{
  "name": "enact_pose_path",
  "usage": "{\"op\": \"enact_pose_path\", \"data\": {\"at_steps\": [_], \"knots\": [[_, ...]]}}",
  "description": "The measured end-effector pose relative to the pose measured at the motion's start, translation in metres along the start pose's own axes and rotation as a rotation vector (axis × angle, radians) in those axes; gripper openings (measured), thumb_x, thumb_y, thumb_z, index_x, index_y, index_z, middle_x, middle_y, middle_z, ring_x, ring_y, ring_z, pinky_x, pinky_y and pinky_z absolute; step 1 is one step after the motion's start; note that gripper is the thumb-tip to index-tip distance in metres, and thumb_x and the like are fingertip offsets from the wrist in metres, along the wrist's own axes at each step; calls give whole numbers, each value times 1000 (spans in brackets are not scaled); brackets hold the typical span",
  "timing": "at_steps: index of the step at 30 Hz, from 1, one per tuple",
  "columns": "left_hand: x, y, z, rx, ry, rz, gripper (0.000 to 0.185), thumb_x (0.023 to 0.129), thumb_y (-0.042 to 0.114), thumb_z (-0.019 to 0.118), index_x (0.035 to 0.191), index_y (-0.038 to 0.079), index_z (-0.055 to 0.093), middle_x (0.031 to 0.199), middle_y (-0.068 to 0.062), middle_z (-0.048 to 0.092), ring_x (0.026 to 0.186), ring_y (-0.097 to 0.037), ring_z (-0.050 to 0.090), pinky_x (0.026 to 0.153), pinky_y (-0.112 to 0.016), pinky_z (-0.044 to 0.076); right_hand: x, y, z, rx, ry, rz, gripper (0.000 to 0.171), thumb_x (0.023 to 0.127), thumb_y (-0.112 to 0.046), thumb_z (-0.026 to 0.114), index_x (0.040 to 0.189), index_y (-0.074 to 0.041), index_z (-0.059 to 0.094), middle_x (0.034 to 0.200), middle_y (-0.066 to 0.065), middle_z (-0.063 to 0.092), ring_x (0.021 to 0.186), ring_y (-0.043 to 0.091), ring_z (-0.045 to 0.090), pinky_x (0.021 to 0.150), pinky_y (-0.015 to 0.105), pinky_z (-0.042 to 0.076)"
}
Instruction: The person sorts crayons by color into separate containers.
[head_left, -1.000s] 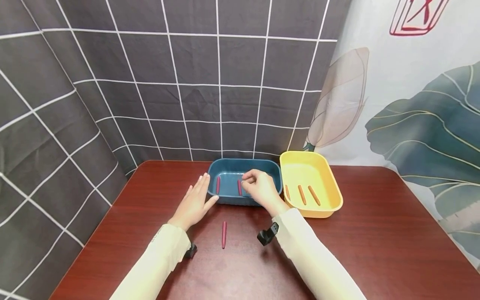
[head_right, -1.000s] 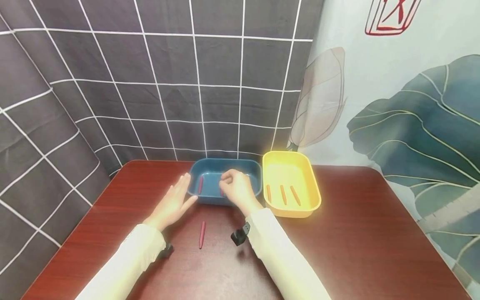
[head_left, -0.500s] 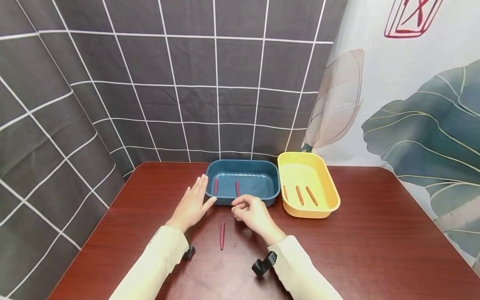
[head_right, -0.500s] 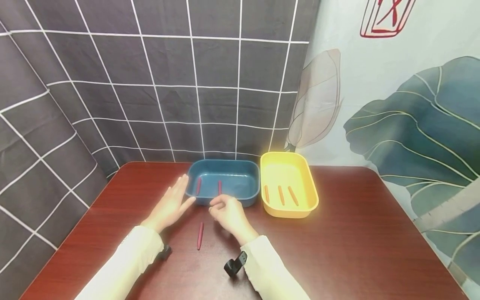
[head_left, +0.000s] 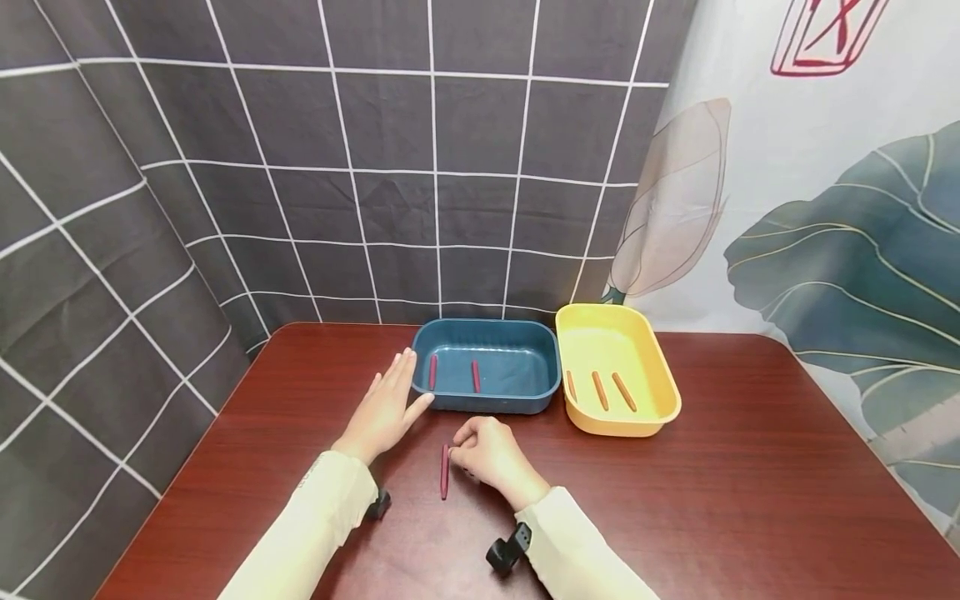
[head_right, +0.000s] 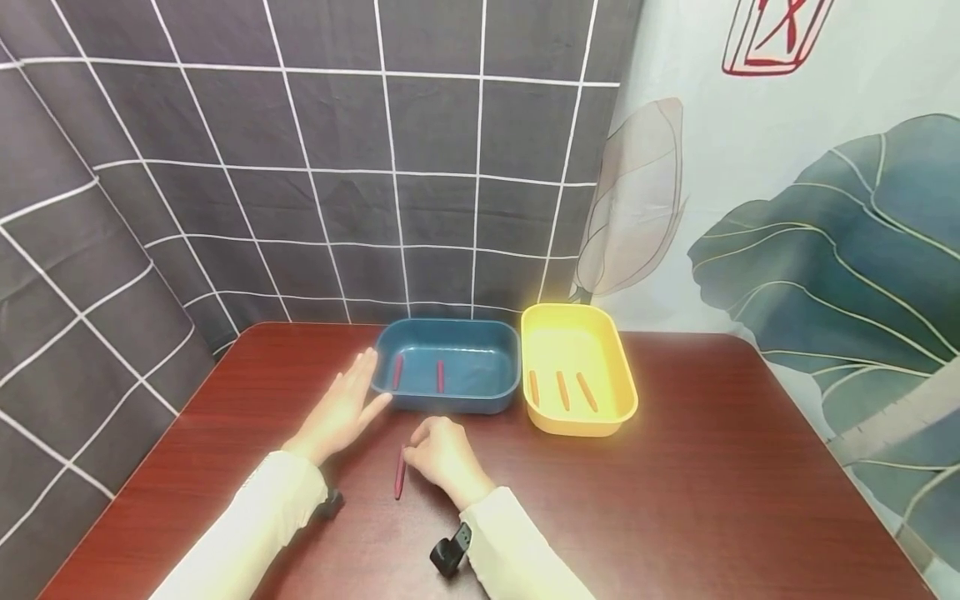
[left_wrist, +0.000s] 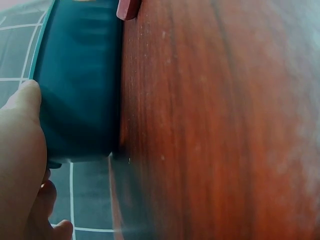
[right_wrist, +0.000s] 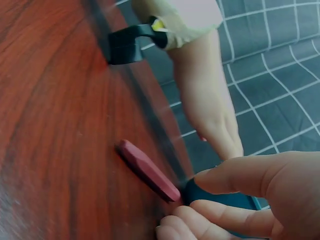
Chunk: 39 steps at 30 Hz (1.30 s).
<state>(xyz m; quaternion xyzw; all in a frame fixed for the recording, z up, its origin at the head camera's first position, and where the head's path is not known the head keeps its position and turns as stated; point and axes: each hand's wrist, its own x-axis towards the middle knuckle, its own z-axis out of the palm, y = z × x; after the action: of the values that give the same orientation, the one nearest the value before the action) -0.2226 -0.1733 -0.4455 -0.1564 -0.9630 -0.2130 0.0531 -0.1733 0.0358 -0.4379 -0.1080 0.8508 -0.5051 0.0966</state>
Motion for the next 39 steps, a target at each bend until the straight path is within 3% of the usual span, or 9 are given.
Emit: {"op": "enact_pose_path", "data": {"at_steps": [7,17,23,29,39], "knots": [[0,-1,1,1,4,2,83,103,46,56,160,-2,19,166,-18,22,153,-36,19,120,-60,21,-2,0,14,-241,90,-115,14,74,-4,77,66,-7,65,58,-5,59,55,7,51,53,24,45],[-1,-1,3,-6,-1,3,83,102,45,56,160,-2,20,166,-18,21,154,-35,17,120,-60,20,-1,-4,23,-360,86,-146,34,69,-8,78,49,-13,51,43,-11,39,44,5,40,42,23,33],[0,0,2,-4,3,6,83,103,46,55,160,-1,19,166,-17,21,154,-35,18,120,-60,20,-2,-5,23,-350,91,-125,35,69,-2,68,43,-14,48,38,-11,35,42,5,39,42,23,33],[0,0,1,-4,8,5,83,103,46,55,160,-1,18,166,-18,21,153,-36,19,120,-60,21,-2,-4,23,-337,109,-110,38,73,-2,67,48,-14,42,42,-10,32,45,8,35,44,23,30],[0,-2,2,-3,22,15,83,102,45,56,160,-2,20,165,-19,23,153,-37,20,119,-61,21,2,-1,17,-291,134,-146,26,80,-7,73,61,-12,55,55,-8,49,53,7,46,53,23,43]]}}
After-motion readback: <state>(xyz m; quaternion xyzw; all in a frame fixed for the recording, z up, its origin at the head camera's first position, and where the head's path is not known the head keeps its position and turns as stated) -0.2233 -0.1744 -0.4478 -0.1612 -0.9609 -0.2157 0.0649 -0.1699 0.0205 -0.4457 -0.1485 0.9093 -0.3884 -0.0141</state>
